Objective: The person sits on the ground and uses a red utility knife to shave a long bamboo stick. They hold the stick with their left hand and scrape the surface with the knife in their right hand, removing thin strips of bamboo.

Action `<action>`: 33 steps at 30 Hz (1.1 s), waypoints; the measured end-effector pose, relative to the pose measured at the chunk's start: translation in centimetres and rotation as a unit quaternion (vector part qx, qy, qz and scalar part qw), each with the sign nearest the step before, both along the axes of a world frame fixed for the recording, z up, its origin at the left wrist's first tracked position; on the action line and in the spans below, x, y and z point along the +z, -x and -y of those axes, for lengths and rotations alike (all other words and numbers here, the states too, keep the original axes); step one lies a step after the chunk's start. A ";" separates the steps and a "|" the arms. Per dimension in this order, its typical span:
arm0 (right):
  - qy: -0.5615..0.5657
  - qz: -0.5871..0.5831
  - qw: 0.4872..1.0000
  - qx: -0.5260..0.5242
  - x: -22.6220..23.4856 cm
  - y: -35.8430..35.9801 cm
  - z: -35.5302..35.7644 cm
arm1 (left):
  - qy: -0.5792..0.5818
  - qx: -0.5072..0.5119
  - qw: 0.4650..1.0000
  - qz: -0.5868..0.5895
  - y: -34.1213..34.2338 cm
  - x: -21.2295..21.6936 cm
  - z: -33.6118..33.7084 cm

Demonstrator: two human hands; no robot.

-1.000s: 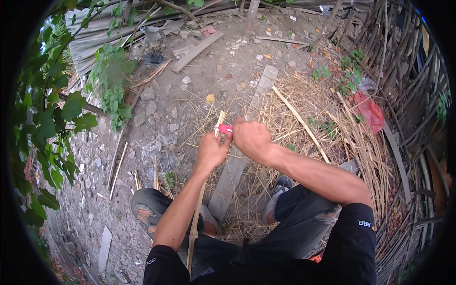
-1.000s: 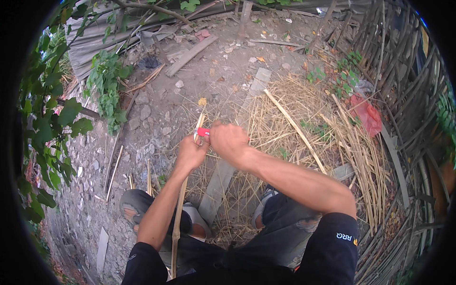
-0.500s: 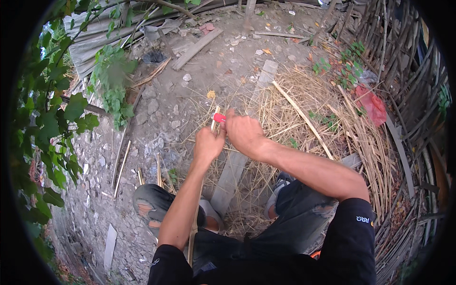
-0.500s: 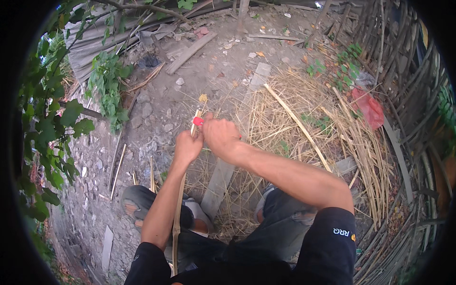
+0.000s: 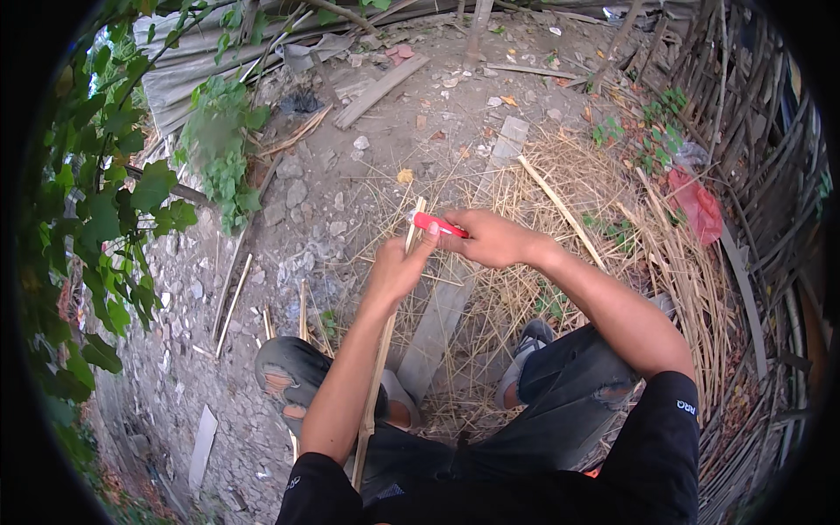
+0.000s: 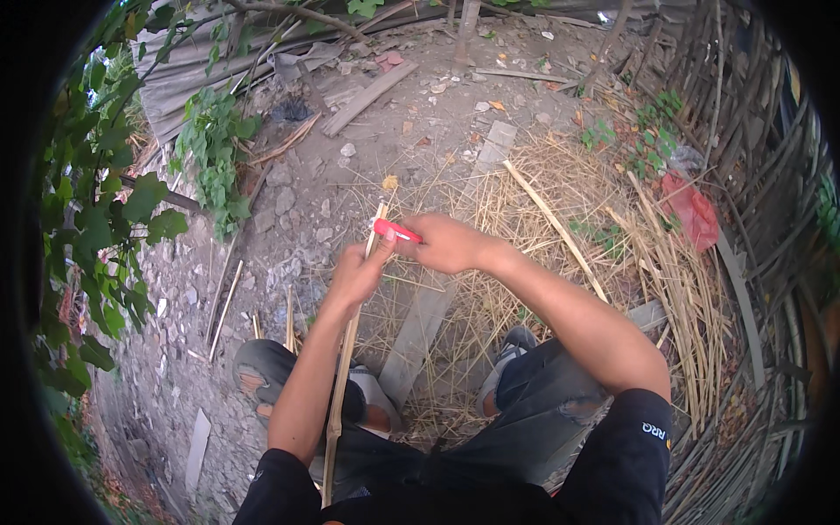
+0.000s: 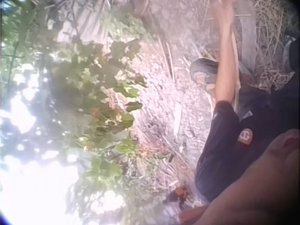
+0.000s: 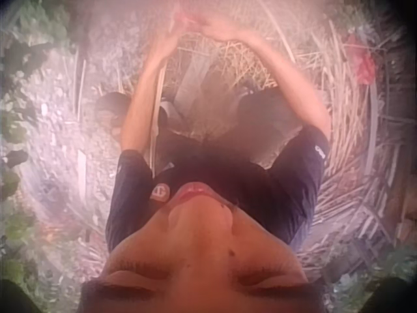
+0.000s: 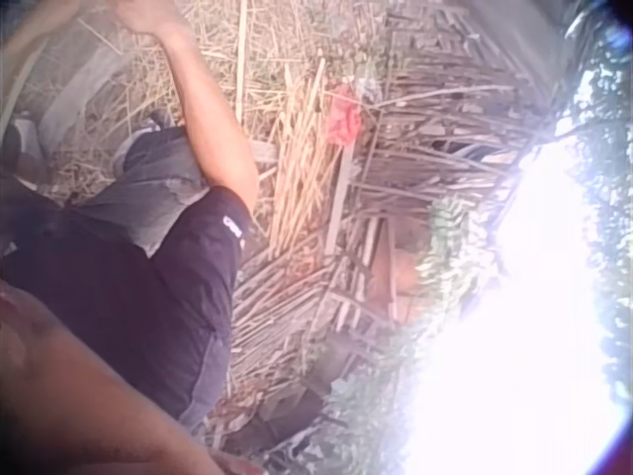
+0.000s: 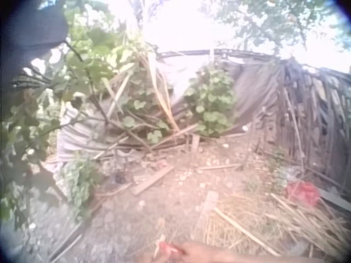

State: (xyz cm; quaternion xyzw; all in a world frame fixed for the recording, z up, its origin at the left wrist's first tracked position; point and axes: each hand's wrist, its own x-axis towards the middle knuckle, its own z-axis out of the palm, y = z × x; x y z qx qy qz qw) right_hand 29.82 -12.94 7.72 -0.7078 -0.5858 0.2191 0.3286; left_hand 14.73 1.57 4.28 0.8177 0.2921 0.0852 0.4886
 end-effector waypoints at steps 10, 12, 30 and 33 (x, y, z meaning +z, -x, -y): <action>0.027 0.042 0.992 -0.119 -1.3 2.8 -0.5 | -0.009 0.007 0.999 0.037 0.0 -0.2 0.1; 0.029 0.079 0.985 -0.152 -0.8 3.7 -0.6 | -0.003 0.019 0.999 0.037 0.1 -1.0 -0.5; 0.117 0.052 0.990 -0.053 0.3 1.9 -0.1 | 0.150 -0.002 0.988 0.043 1.8 -1.7 -1.4; 0.146 0.076 0.985 -0.042 0.0 2.4 0.0 | -0.007 -0.040 0.999 0.020 1.6 -0.4 -0.1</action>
